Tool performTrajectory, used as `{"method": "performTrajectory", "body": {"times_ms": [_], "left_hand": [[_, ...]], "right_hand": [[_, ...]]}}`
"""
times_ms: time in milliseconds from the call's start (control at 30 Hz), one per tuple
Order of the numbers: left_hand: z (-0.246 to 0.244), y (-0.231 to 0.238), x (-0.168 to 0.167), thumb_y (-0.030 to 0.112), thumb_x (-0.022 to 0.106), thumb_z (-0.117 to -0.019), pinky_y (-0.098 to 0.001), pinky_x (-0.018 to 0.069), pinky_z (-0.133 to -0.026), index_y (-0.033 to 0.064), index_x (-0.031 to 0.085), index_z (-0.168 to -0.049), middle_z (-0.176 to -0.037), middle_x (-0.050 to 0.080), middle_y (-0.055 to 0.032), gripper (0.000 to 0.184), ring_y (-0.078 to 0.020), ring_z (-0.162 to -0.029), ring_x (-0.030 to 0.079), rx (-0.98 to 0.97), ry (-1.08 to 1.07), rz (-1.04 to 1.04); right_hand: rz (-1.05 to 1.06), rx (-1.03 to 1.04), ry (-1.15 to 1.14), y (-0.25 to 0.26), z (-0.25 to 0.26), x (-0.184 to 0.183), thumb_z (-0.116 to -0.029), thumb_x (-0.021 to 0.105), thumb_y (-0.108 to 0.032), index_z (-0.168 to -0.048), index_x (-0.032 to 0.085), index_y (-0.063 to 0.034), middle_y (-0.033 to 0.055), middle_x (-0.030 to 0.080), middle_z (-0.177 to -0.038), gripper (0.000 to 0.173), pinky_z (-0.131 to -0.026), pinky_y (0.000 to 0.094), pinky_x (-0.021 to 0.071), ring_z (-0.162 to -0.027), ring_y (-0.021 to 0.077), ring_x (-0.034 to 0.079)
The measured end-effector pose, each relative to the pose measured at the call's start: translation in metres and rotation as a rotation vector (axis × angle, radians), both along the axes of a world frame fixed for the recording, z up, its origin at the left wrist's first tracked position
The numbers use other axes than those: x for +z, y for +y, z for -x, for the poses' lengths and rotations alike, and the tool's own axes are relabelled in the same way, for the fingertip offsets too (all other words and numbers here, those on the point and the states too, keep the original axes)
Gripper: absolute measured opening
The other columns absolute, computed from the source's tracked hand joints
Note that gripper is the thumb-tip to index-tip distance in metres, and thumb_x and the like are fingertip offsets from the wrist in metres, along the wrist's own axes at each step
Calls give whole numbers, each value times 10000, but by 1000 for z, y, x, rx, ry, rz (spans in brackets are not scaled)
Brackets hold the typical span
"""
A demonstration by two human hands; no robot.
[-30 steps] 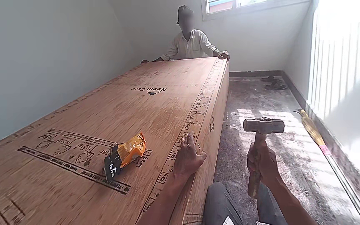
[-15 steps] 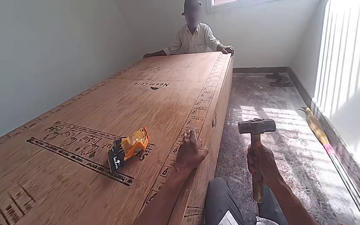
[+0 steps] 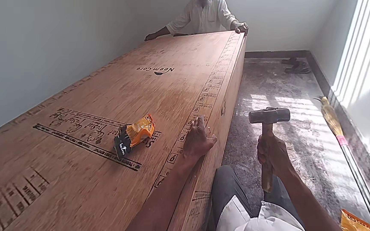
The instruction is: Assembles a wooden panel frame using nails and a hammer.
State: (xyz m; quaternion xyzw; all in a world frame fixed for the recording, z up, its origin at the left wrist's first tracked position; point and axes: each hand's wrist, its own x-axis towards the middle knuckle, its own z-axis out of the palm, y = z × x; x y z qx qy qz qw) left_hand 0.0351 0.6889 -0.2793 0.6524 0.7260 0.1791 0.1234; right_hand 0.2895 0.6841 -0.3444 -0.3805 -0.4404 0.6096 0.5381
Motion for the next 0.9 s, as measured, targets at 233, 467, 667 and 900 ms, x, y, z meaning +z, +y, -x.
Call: {"method": "performTrajectory", "body": {"times_ms": [233, 467, 667, 900], "left_hand": [[0, 0, 0, 310, 743, -870, -517, 487, -1048, 23, 335, -1570, -1362, 606, -256, 860, -381, -1264, 605, 6, 1, 10], [0, 1, -1, 312, 747, -869, -513, 515, -998, 14, 354, -1557, -1354, 609, -241, 847, -368, -1191, 643, 1, 2, -2], [1, 1, -2, 306, 752, -868, -518, 507, -1016, 4, 367, -1545, -1372, 602, -242, 836, -375, -1211, 634, -4, -6, -17], [0, 1, -2, 299, 760, -855, -531, 517, -980, 12, 384, -1539, -1305, 634, -242, 831, -377, -1144, 657, 1, -5, -33]], "right_hand": [[18, 10, 4, -1, 2, -3, -1089, 345, -460, -921, 550, -80, -32, 518, -552, 463, -362, 232, 488, -380, 76, 503], [99, -35, -50, -10, 23, -16, -1122, 282, -376, -958, 545, -36, -15, 510, -561, 461, -370, 231, 481, -386, 81, 492], [272, -136, 61, -28, 86, -42, -1142, 283, -321, -964, 509, -4, 8, 487, -553, 427, -384, 249, 501, -388, 98, 499], [371, -24, -35, -18, 117, -60, -1136, 337, -356, -916, 517, -4, 22, 466, -530, 453, -381, 275, 488, -379, 120, 485]]}}
